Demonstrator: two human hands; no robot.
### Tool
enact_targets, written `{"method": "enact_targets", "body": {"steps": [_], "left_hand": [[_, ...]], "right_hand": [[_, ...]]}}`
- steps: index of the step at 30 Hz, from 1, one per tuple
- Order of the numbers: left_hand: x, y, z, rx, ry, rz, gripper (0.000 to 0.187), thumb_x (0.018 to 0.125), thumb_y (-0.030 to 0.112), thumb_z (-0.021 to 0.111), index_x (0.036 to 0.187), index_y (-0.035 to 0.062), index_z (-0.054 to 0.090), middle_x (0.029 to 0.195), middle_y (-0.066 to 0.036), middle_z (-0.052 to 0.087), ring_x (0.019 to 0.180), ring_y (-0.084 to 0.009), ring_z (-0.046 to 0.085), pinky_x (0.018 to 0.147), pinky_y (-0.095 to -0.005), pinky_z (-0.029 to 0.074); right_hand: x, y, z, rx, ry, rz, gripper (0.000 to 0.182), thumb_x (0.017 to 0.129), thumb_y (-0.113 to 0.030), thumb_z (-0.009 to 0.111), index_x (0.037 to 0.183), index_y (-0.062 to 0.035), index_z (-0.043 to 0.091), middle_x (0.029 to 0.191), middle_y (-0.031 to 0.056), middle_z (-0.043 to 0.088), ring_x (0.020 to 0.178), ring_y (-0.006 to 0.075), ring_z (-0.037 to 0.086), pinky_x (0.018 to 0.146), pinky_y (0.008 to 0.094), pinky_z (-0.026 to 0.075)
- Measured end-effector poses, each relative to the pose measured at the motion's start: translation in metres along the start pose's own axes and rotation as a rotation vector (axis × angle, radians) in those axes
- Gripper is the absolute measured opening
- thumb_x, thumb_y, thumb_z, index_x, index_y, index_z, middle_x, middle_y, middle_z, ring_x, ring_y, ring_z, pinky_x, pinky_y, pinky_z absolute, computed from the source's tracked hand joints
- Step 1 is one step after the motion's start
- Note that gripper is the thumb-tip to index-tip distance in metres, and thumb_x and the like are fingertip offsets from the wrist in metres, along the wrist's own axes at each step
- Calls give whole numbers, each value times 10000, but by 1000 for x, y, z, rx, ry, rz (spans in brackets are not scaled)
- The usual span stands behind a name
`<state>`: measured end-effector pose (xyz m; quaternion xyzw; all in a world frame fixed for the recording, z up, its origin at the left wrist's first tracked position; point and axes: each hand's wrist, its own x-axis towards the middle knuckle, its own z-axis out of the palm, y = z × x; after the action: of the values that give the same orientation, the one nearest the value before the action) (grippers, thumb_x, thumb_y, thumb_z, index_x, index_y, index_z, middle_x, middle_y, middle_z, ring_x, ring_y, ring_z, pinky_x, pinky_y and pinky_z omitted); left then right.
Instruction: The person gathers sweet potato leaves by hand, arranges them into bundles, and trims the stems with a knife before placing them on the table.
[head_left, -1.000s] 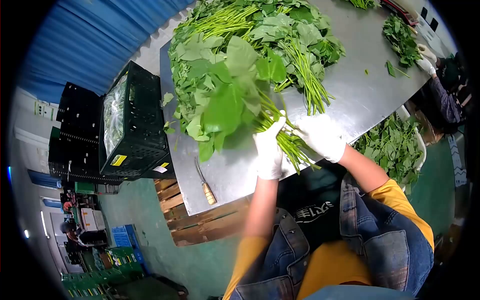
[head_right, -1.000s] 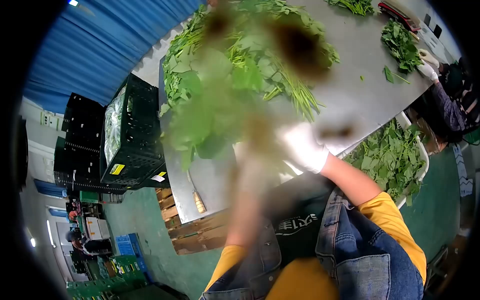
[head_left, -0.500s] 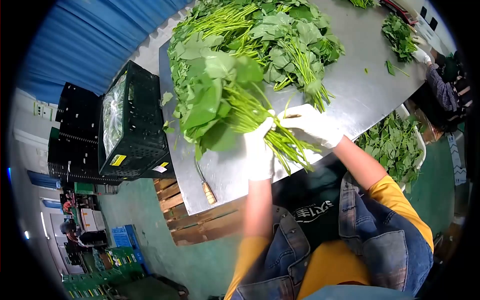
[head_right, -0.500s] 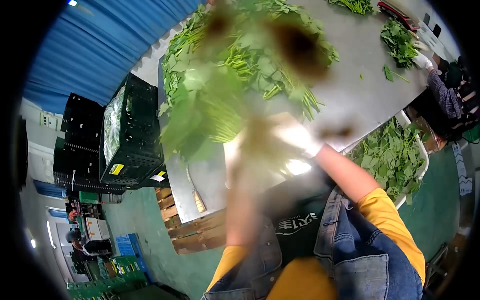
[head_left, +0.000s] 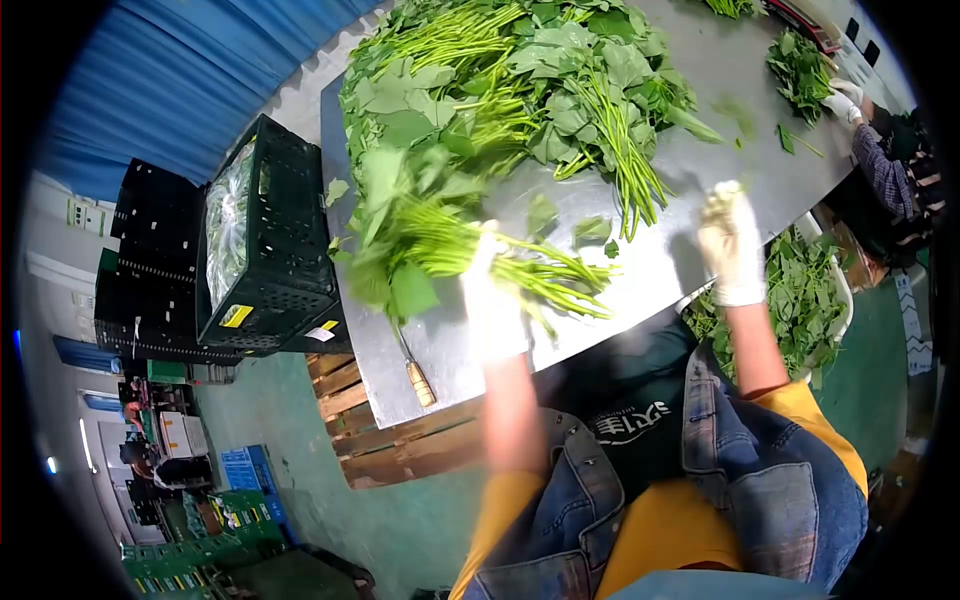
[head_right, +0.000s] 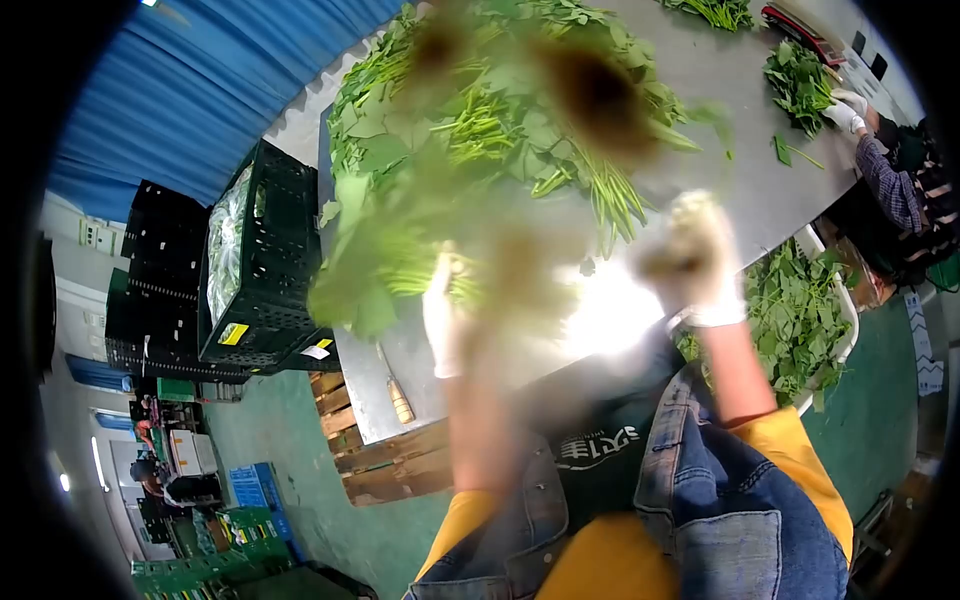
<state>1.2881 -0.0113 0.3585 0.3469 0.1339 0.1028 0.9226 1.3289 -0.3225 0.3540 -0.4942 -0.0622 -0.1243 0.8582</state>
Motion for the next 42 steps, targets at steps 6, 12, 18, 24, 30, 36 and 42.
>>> {"method": "enact_targets", "body": {"steps": [6,12,18,24,30,36,42], "left_hand": [[-13,24,6,-222,9,39,340,874,3,594,1201,48,514,965,-77,616,797,-150,568,747,-284,480],[-4,-13,7,-237,-179,-152,400,806,-58,619,1172,32,483,939,-127,608,764,-203,576,731,-303,505],[-6,-18,5,-68,-266,-149,368,831,-45,620,1162,34,479,956,-126,612,752,-200,591,679,-325,526],[-3,-3,-7,-211,32,-13,325,888,2,581,1191,62,479,1069,-94,586,792,-155,571,735,-308,513],[-20,-23,40,-21,35,-7,315,894,31,587,1196,46,496,1025,-83,575,796,-145,554,724,-268,485],[4,32,-23,139,153,346,342,965,164,547,1262,-4,521,893,-4,547,760,-85,529,721,-235,481],[-24,73,-9,-89,328,347,192,936,109,587,1117,52,566,877,-54,606,815,-170,585,718,-279,524]], "right_hand": [[25,-41,-124,878,-173,141,719,884,-342,631,1412,30,316,1333,169,509,1109,214,561,947,316,480],[-28,35,20,-821,-758,-81,292,930,-249,536,1019,-4,669,1084,123,668,980,229,629,913,326,471],[-28,19,107,-76,-452,706,207,918,-186,576,876,0,656,836,87,640,801,214,606,787,332,481],[-17,12,6,433,-364,493,121,835,-109,668,776,-53,578,695,37,555,712,209,561,683,322,459],[-11,-7,-59,680,-73,213,103,886,-68,626,941,-91,542,783,16,549,802,162,564,808,298,475],[23,-32,-177,839,91,-117,324,962,-244,532,1184,-9,547,950,66,610,930,153,566,860,290,499],[-1,-28,-248,-1123,668,399,467,880,-335,640,1186,16,603,1091,158,669,1036,245,637,877,323,493]]}}
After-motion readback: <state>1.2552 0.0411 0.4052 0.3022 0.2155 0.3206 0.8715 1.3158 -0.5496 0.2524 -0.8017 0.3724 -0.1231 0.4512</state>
